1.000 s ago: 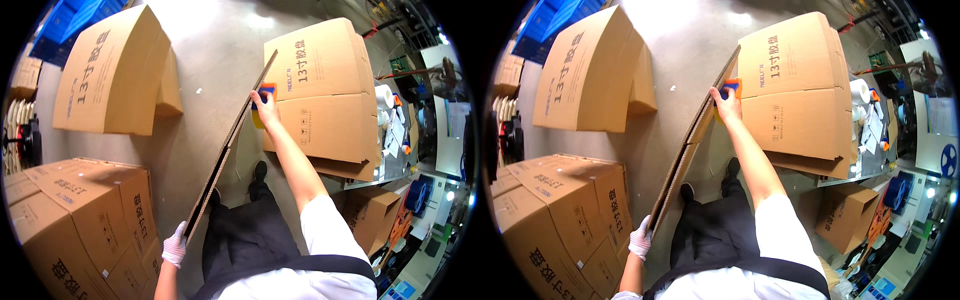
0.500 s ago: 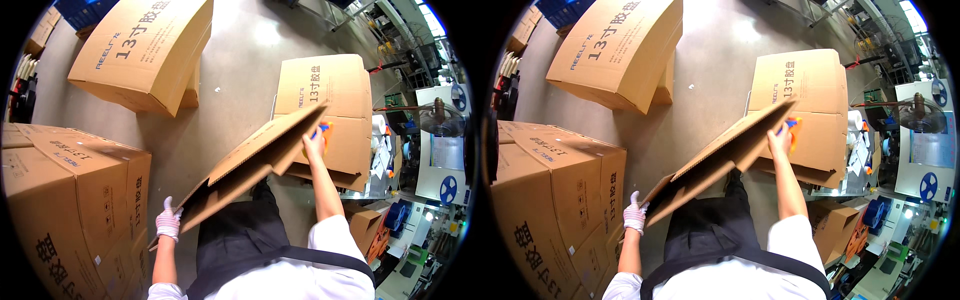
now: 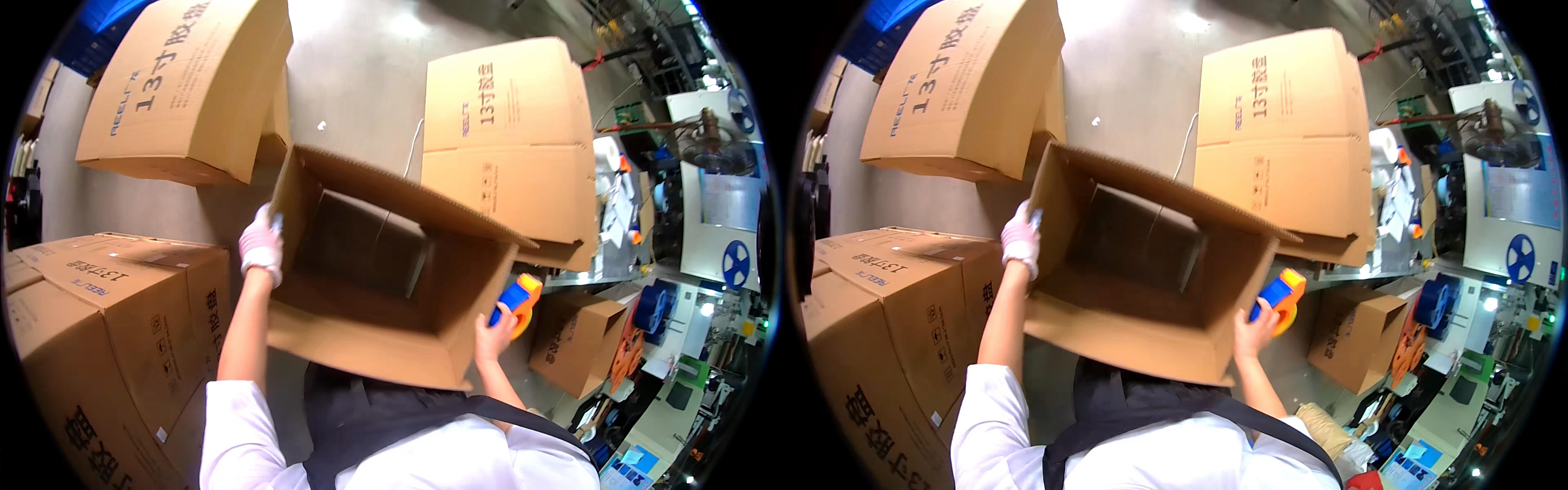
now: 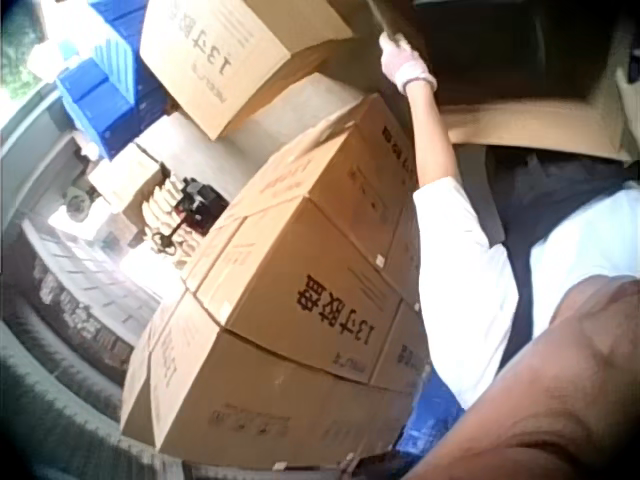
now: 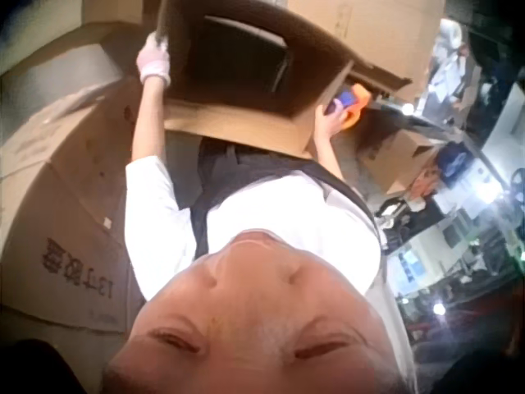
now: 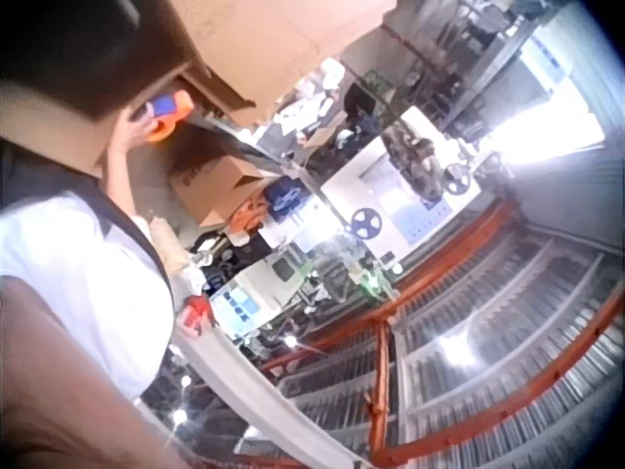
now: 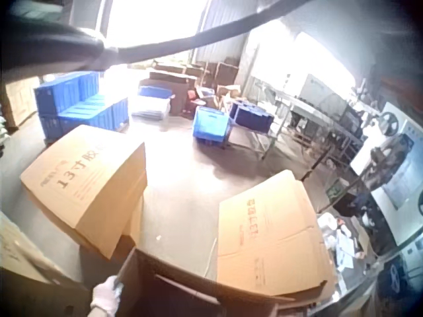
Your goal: The person assembles cardboard boxes using a tape dispenser and then wipes blue plastic reels with a cloth before placing them inside the boxes.
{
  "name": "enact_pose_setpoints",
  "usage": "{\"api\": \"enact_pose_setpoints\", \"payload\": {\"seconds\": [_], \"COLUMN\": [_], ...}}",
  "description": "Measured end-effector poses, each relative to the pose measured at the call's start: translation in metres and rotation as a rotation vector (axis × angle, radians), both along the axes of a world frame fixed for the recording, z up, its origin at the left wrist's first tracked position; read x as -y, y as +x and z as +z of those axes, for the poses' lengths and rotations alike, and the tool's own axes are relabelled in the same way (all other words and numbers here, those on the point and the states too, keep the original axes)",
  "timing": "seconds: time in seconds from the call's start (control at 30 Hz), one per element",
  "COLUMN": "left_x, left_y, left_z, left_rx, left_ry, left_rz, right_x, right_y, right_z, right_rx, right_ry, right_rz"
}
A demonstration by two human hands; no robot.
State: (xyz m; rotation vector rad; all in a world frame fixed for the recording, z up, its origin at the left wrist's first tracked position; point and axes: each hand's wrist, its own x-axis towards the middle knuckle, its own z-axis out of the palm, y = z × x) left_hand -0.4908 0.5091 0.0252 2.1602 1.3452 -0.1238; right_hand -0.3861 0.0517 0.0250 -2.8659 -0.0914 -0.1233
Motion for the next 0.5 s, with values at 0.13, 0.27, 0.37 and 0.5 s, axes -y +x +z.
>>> {"api": "enact_pose_setpoints", "payload": {"seconds": [0.13,0.27,0.37,0.5], "left_x": [0.078,0.137,0.122,0.091], "left_y": [0.083,0.043,0.008,0.016], "left_z": [0.012,-0.103,-0.146,-0.019], "left_rx": [0.002,-0.393,-0.233,-0.122], "left_ry": [-0.353,-0.282,-0.273,-0.591], "left_rz": [0.138,-0.436,-0.433,-0.094], "right_x": [-0.056,-0.085,-0.06,0.008], "right_y": [-0.021,-0.027,-0.01,0.023], "right_z": [-0.103,-0.149,-0.122,-0.067], "right_rx": [-0.218,-0.227,-0.265,-0.537], "right_ry": [0.069,-0.043,0.041,0.345], "right_rz": [0.165,0.47,0.65,0.604]}}
